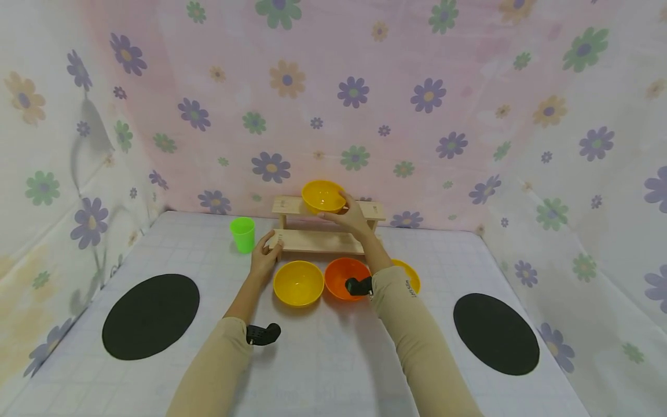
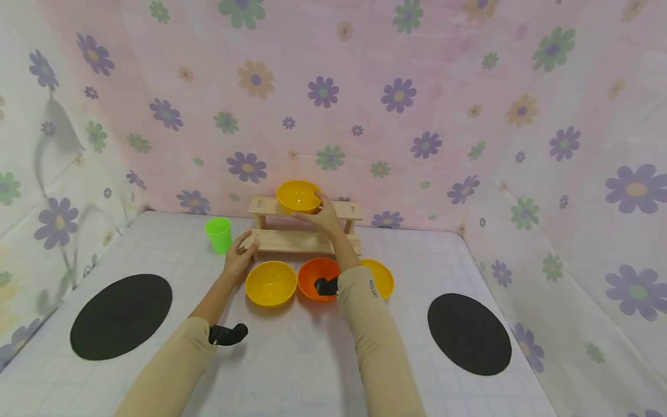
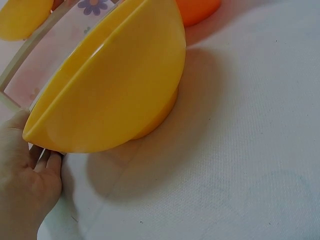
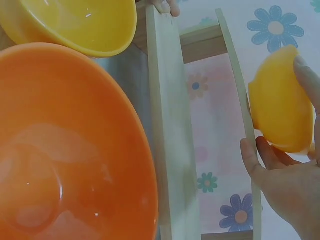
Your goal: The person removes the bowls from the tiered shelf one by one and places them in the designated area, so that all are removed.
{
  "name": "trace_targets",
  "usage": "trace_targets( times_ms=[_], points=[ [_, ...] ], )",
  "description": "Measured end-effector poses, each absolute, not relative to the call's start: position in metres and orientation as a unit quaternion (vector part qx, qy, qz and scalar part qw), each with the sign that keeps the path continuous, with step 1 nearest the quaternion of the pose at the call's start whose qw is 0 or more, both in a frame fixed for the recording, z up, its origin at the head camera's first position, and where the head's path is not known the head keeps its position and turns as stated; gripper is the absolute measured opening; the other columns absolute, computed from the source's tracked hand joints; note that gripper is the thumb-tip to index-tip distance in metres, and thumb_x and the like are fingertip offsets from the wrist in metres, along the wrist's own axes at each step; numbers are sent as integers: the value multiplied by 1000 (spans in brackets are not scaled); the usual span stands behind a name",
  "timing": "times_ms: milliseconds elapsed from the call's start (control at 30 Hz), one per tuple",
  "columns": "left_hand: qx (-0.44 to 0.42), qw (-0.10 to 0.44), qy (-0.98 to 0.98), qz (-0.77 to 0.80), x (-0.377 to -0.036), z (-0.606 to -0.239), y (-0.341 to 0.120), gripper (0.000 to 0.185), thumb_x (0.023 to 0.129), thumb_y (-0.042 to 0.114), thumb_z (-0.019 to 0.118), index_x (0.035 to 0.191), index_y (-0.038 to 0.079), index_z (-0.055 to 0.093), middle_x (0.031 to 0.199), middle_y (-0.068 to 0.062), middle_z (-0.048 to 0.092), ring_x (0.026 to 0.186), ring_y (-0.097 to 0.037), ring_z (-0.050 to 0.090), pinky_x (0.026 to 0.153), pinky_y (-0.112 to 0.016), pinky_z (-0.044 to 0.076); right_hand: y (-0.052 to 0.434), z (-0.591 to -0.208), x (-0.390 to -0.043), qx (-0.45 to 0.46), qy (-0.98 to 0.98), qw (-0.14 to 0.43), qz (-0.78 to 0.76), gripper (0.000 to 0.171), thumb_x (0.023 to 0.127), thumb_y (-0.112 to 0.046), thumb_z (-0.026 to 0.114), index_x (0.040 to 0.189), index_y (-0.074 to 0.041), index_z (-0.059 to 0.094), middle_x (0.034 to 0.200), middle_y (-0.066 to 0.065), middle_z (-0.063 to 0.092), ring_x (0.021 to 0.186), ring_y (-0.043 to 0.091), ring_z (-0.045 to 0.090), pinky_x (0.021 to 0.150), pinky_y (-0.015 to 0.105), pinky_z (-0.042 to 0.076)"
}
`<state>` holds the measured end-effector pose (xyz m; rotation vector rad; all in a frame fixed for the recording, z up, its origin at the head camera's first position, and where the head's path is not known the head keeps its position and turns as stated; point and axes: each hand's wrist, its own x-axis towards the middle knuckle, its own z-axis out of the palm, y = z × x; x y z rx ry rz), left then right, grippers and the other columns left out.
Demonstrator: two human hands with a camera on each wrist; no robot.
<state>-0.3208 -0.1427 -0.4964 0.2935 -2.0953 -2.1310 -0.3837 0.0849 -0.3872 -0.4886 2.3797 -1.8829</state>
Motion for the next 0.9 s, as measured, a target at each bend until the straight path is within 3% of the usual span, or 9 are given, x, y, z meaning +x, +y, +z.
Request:
trace_targets(
  times_ms=[133,400,567,800,900],
  points=[
    [96,71,-695,-709,-321,-497,-143,54,92,18,60,143,12,41,92,-9,60,77,-13,49,66,-16,43,85,-390,-385,-153,776,22,-612,90,80,-19,75,149,-2,19,145,18,33,120,28,46,99,35,42],
    [92,72,-687,-717,-319,-495,-142,55,91,17,61,142,13,42,77,-1,55,71,-13,47,63,-18,42,89,-390,-381,-158,779,10,-607,90,79,-21,76,149,-3,21,146,16,34,126,27,42,104,35,37],
    [96,68,-695,-709,-319,-496,-143,55,92,19,60,143,14,41,84,-5,58,74,-13,48,66,-18,43,95,-384,-373,-143,794,13,-591,92,79,-24,77,149,-2,21,147,17,31,127,28,40,105,36,35],
    [101,62,-703,-701,-320,-496,-143,54,92,21,59,143,16,41,109,-17,58,81,-11,49,69,-15,44,109,-391,-377,-136,808,5,-573,93,78,-29,76,150,-7,21,146,16,32,124,28,43,103,37,37],
    [99,66,-704,-701,-320,-496,-143,54,92,21,60,143,15,41,108,-18,58,80,-11,49,69,-16,44,116,-391,-376,-136,814,2,-564,93,78,-31,76,150,-6,21,147,16,33,123,28,43,103,37,37]
  ],
)
